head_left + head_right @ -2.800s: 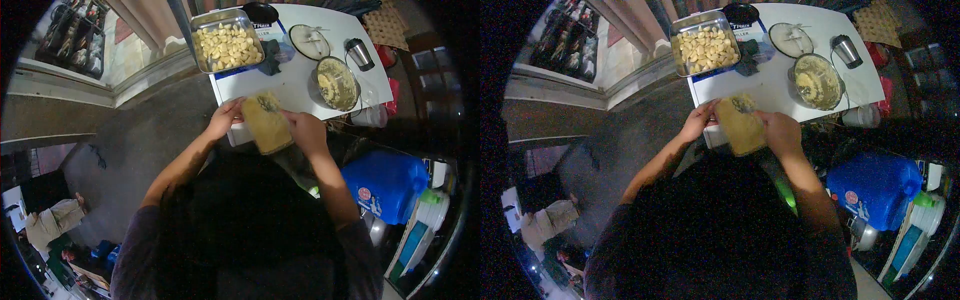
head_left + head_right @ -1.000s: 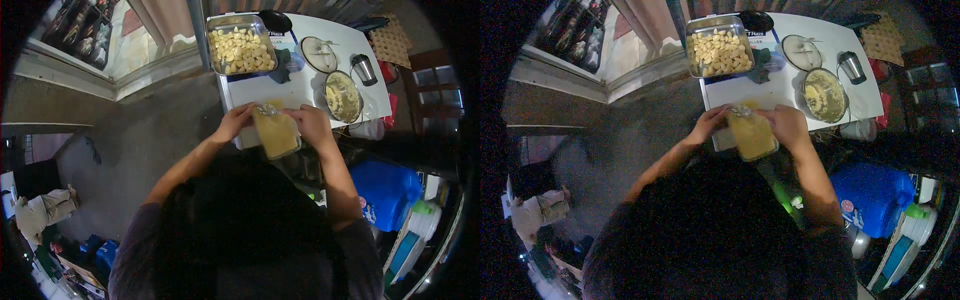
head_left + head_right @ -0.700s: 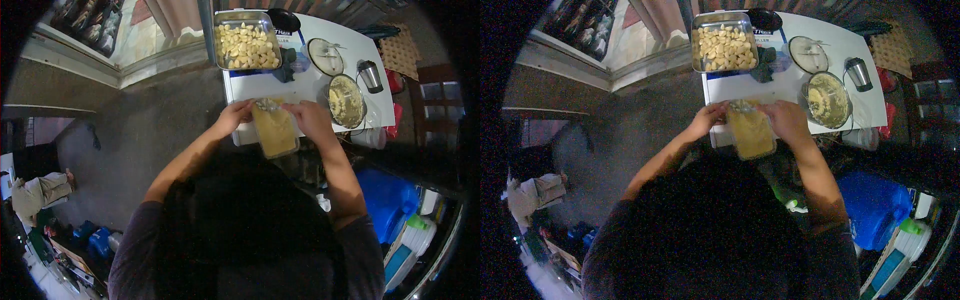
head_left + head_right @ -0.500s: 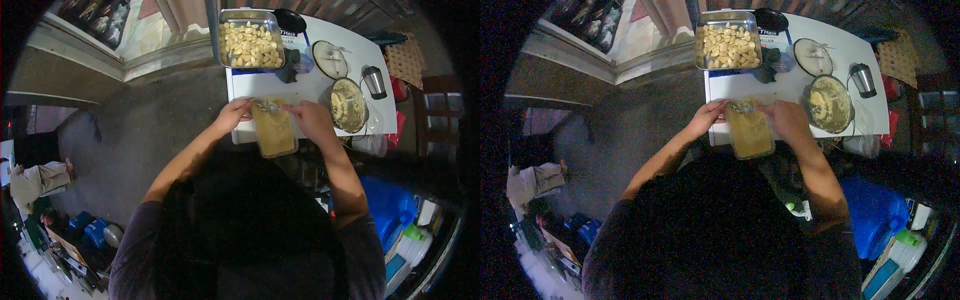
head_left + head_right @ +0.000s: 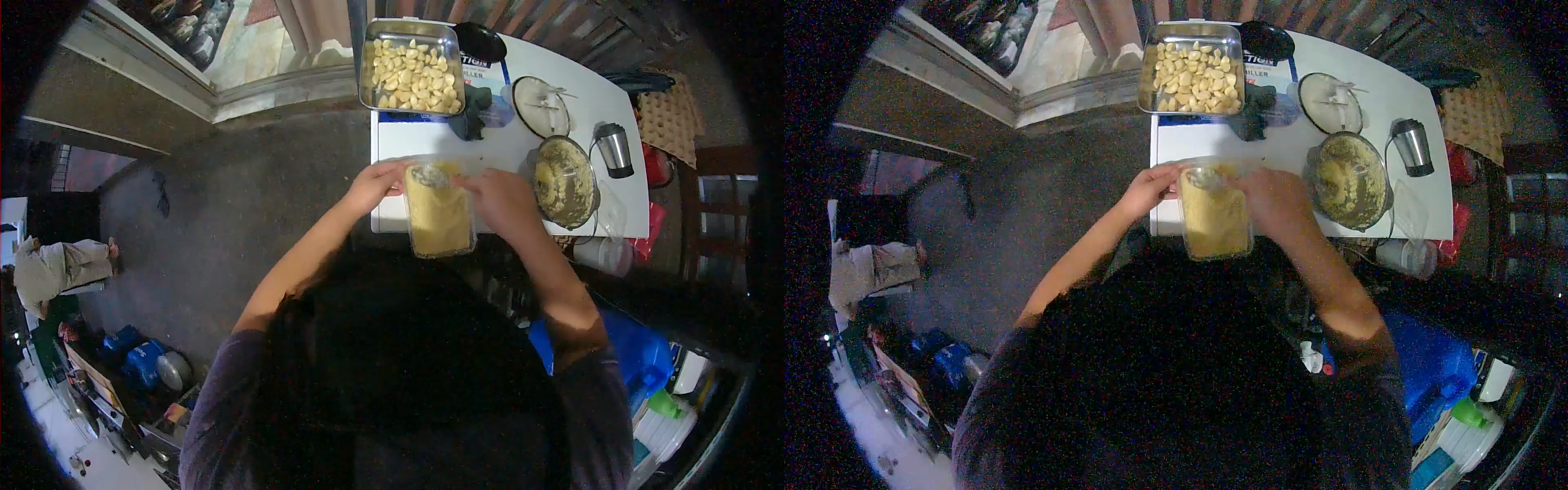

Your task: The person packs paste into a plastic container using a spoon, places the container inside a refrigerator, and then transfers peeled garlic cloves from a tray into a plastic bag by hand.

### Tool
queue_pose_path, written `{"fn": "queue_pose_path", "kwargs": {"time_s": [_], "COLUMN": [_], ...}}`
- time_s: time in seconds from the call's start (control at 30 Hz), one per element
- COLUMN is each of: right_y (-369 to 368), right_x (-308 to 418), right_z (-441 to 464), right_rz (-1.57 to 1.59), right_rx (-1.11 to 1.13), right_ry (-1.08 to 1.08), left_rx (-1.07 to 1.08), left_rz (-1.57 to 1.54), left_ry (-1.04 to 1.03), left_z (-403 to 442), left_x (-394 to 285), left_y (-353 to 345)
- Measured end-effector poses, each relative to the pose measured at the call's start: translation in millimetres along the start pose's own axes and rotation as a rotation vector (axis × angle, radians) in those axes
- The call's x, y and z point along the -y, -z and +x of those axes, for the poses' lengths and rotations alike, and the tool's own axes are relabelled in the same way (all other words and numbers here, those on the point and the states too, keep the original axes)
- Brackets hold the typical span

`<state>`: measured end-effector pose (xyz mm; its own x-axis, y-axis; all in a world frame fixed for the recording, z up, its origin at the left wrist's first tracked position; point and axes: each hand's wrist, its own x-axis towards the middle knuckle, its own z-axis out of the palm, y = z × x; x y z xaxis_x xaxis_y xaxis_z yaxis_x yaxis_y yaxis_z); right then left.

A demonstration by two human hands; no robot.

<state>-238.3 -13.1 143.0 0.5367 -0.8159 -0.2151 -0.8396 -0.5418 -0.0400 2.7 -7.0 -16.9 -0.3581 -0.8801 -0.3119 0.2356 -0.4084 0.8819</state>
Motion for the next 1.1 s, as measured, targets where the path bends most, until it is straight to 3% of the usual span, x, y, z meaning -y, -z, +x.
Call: {"fn": "queue_pose_path", "kwargs": {"time_s": [0.2,0.4,0.7,0.8,0.9,1.1], "right_y": [-23,-18,-20,-27,-42,-64], "right_x": [-2,-15,-6,3,10,19], "right_z": [-8,-15,-21,-33,-38,-51], "right_rz": [0.138,0.046,0.168,0.096,0.242,0.119], "right_rx": [-0.175,-0.224,-0.099,-0.123,-0.151,-0.203], "right_ry": [0.013,-0.072,-0.184,-0.118,-0.174,-0.205], "left_rx": [-0.016,-0.027,-0.002,-0.022,-0.041,0.001], "left_rz": [-0.052,-0.030,-0.040,-0.041,-0.051,-0.048], "left_ry": [0.000,-0.003,0.015,0.005,0.025,0.022], "left_z": [5,5,8,8,7,5], "left_x": [9,12,14,16,16,11], "left_y": [2,3,9,9,8,9]}}
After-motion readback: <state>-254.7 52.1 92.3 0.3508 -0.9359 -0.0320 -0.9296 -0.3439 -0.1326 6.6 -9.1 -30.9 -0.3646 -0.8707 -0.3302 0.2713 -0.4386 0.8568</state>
